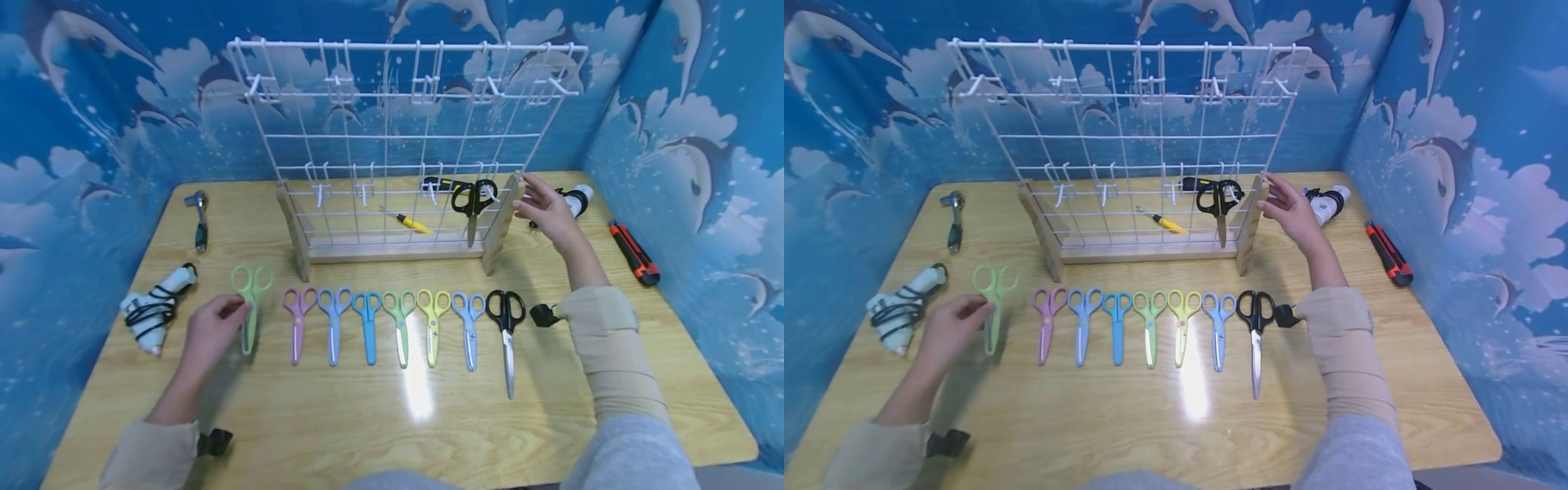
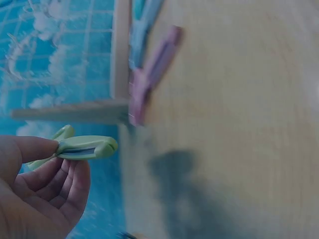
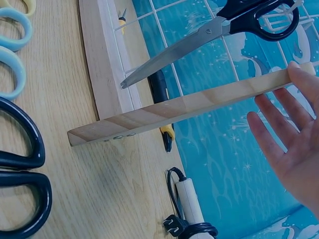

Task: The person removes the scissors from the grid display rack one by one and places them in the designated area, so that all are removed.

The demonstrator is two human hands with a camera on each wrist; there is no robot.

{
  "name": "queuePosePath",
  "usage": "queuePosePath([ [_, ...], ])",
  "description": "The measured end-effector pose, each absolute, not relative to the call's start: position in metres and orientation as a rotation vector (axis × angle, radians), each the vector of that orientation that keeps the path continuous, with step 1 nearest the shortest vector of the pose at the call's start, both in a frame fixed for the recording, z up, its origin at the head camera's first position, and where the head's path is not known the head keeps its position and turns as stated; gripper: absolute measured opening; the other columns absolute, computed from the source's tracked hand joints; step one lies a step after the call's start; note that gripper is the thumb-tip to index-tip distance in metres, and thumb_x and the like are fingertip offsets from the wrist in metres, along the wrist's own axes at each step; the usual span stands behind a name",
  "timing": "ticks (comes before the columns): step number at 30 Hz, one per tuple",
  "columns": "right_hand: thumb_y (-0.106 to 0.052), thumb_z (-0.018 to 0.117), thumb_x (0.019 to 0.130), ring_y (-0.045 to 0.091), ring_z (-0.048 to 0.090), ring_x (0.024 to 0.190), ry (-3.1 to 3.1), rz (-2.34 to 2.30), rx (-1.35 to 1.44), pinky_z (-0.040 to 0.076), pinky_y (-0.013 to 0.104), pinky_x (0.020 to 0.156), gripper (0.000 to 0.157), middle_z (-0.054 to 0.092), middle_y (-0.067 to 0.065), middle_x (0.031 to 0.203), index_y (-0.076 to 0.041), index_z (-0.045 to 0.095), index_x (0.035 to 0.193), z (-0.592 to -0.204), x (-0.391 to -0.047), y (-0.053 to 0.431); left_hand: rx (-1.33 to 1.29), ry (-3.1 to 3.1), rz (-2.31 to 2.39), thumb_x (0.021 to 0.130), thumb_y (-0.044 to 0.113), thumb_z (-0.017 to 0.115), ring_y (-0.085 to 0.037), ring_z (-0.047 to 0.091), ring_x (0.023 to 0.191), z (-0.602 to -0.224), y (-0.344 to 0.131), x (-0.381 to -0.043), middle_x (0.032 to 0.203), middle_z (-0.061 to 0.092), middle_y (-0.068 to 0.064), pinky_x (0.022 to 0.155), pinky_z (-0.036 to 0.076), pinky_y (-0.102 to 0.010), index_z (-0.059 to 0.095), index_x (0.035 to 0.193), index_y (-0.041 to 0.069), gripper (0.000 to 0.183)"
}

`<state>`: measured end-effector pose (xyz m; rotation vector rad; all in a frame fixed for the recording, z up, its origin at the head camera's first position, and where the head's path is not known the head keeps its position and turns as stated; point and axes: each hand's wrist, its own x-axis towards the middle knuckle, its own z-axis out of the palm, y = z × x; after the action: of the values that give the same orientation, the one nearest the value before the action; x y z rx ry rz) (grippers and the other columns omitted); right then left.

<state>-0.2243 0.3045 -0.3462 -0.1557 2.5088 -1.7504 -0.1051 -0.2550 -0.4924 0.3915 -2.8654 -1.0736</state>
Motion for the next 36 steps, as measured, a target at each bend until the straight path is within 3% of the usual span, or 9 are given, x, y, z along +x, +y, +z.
queuePosePath([
  [5, -0.017, 0.058, 0.080, 0.018, 0.039, 0.116, 2.358, -1.910, -0.231, 0.043, 0.034, 0.087, 0.061, 0.030, 0.004, 0.135, -0.028, 0.027, 0.131, -0.376, -0.249, 0.330, 0.473, -2.974, -1.120, 0.083, 0.048, 0.042, -0.019, 0.050, 0.081, -0.461, -0.247, -0.092, 0.096, 0.055, -0.009, 0.056, 0.043, -0.024, 0.053, 0.108, 0.006, 0.050],
  [11, -0.023, 0.051, 0.084, 0.025, 0.034, 0.118, 2.512, -1.736, -0.161, 0.039, 0.036, 0.091, 0.059, 0.025, 0.013, 0.136, -0.027, 0.020, 0.134, -0.339, -0.220, 0.299, 0.601, -3.053, -1.273, 0.086, 0.030, 0.045, -0.020, 0.049, 0.080, -0.421, -0.225, -0.084, 0.098, 0.052, -0.015, 0.058, 0.043, -0.027, 0.049, 0.111, -0.001, 0.040],
  [17, -0.021, 0.050, 0.085, 0.027, 0.033, 0.118, 2.521, -1.716, -0.111, 0.037, 0.040, 0.092, 0.060, 0.024, 0.016, 0.136, -0.022, 0.018, 0.135, -0.324, -0.209, 0.287, 0.553, -3.104, -1.215, 0.085, 0.026, 0.046, -0.021, 0.049, 0.076, -0.425, -0.224, -0.091, 0.094, 0.053, -0.016, 0.056, 0.041, -0.024, 0.050, 0.108, -0.004, 0.038],
  [22, -0.023, 0.051, 0.084, 0.026, 0.035, 0.117, 2.541, -1.710, -0.128, 0.041, 0.033, 0.089, 0.059, 0.026, 0.016, 0.135, -0.022, 0.020, 0.134, -0.329, -0.211, 0.289, 0.541, -3.121, -1.170, 0.084, 0.025, 0.048, -0.021, 0.051, 0.072, -0.429, -0.222, -0.096, 0.090, 0.055, -0.017, 0.053, 0.041, -0.023, 0.052, 0.105, -0.004, 0.036],
  [31, -0.025, 0.052, 0.083, 0.025, 0.037, 0.116, 2.525, -1.742, -0.141, 0.037, 0.044, 0.091, 0.059, 0.027, 0.014, 0.135, -0.025, 0.022, 0.134, -0.333, -0.214, 0.292, 0.413, -3.144, -1.039, 0.083, 0.023, 0.048, -0.025, 0.052, 0.075, -0.426, -0.212, -0.091, 0.093, 0.056, -0.020, 0.057, 0.043, -0.028, 0.053, 0.101, -0.004, 0.033],
  [36, -0.025, 0.052, 0.083, 0.026, 0.035, 0.117, 2.543, -1.722, -0.114, 0.039, 0.039, 0.091, 0.059, 0.026, 0.014, 0.136, -0.025, 0.022, 0.134, -0.333, -0.214, 0.292, 0.415, -3.197, -0.935, 0.084, 0.023, 0.045, -0.022, 0.051, 0.069, -0.425, -0.208, -0.091, 0.088, 0.056, -0.016, 0.052, 0.043, -0.027, 0.052, 0.102, -0.002, 0.032],
])
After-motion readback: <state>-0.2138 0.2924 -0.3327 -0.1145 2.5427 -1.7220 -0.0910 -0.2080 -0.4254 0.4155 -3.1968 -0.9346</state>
